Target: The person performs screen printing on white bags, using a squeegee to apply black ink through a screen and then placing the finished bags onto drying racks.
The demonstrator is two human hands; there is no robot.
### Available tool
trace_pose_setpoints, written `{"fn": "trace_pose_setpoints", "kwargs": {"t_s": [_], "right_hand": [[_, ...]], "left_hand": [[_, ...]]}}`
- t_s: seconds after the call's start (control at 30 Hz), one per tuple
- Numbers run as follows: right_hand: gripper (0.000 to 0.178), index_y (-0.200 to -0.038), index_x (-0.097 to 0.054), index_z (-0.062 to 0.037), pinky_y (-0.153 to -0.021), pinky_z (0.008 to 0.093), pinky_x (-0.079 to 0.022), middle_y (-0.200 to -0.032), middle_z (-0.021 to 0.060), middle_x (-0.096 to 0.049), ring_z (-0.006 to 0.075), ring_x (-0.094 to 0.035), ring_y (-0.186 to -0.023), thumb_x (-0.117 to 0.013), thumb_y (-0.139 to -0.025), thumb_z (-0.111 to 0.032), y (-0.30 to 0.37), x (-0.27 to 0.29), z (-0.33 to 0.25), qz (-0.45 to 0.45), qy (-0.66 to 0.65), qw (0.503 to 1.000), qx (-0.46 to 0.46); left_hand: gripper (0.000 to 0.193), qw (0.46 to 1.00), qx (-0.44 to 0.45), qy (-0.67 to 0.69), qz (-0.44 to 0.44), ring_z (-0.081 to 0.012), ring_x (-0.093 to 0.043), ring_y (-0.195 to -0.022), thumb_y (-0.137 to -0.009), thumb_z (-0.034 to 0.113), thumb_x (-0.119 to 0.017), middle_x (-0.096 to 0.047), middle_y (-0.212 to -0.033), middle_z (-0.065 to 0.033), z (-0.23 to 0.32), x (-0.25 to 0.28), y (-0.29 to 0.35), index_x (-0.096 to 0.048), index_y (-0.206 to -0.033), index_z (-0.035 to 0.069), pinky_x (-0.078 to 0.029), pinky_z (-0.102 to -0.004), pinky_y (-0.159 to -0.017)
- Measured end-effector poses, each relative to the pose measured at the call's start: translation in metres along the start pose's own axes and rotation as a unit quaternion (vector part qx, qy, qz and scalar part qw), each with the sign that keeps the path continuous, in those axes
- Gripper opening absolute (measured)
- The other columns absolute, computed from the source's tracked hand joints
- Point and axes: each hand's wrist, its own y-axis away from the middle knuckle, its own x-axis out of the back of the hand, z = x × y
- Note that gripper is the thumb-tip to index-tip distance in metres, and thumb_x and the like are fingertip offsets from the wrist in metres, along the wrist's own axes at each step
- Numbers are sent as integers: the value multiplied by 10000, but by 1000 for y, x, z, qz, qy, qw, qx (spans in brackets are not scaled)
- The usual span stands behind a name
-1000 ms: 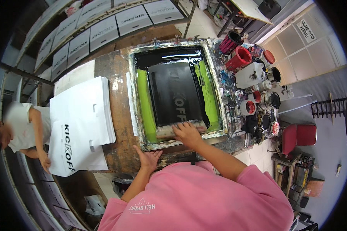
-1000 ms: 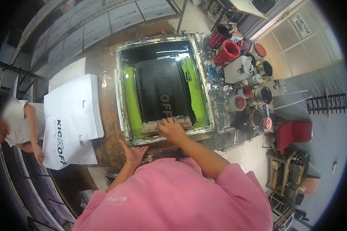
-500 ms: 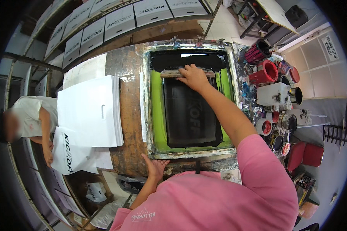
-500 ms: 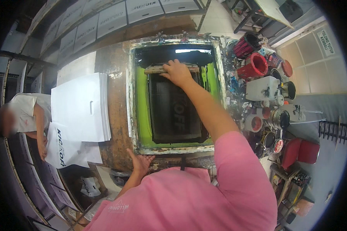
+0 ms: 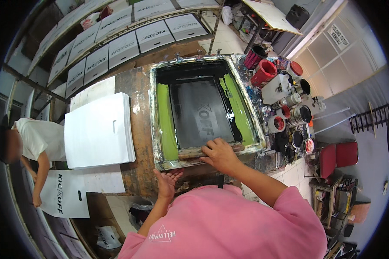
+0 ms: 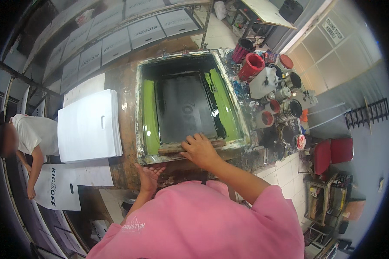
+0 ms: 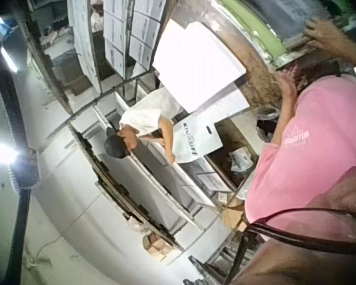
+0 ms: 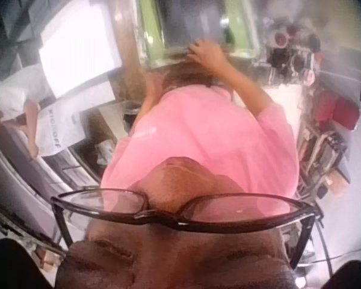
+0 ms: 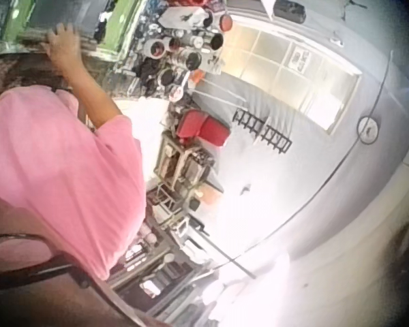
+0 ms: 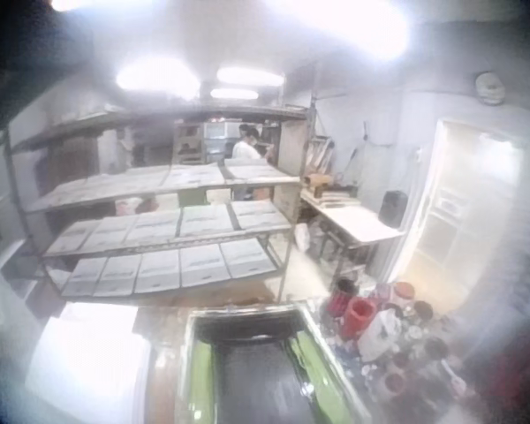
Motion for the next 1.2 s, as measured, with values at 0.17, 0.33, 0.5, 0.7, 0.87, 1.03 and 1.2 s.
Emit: {"fn": "trace_pose_setpoints", "kwargs": {"t_s": [0.17,0.33,0.5,0.7,0.87,1.03,1.2], "right_hand": [[352,-1014,-634,-94,-1027,568,-376,-971,104,-594,307,-582,-994,-729,-883,-407,-39,86,-31,165,91,982,-26],[365,-893,-673,-79,-943,508,-382,-869,92,-628,284,-594,-891,-673,-907,-444,-106,152,-11,275,105,956,2],[420,-887,-718,-62,-906,484,-388,-841,92,-666,277,-623,-865,-657,-944,-474,-142,182,-2,293,104,950,16],[455,-871,-729,-70,-906,490,-394,-854,108,-705,276,-658,-866,-652,-952,-511,-169,207,3,281,84,956,-5],[454,-855,-699,-67,-774,439,-370,-769,104,-659,294,-638,-768,-661,-969,-505,-190,227,14,292,107,950,15],[469,-834,-698,-67,-754,433,-384,-771,116,-670,315,-636,-739,-666,-958,-518,-209,244,13,280,99,955,12],[462,-875,-711,-60,-767,435,-392,-778,122,-675,329,-644,-760,-662,-964,-511,-212,239,21,277,107,955,9]], "left_hand": [[981,956,-209,-36,-204,-431,-497,-1422,-989,824,-368,-503,-1497,-282,69,-23,0,-345,-1552,21,-407,-585,-1176],[874,750,-367,-551,-9,-501,-264,-1545,-1021,738,-431,-304,-1640,-310,62,-20,-67,-325,-1637,128,-223,-685,-1226],[1043,478,-238,-838,110,-495,-53,-1612,-949,855,-357,-97,-1735,-311,-6,12,-87,-275,-1689,125,116,-757,-1195],[1100,490,-161,-851,101,-383,-73,-1640,-940,845,-397,-238,-1745,-189,-8,-6,-90,-276,-1668,29,141,-762,-1182],[801,587,-346,-723,115,-357,-424,-1508,-978,528,-672,-530,-1574,-184,36,-64,-106,-484,-1555,5,-199,-633,-1230],[502,734,-434,-507,124,-359,-710,-1132,-971,109,-725,-666,-1391,-230,100,-118,-115,-607,-1447,0,-585,-407,-906],[574,861,-337,-337,176,-118,-665,-775,-972,-70,-619,-723,-1200,-134,120,-44,-71,-520,-1533,-1,-547,-260,-666]]}}
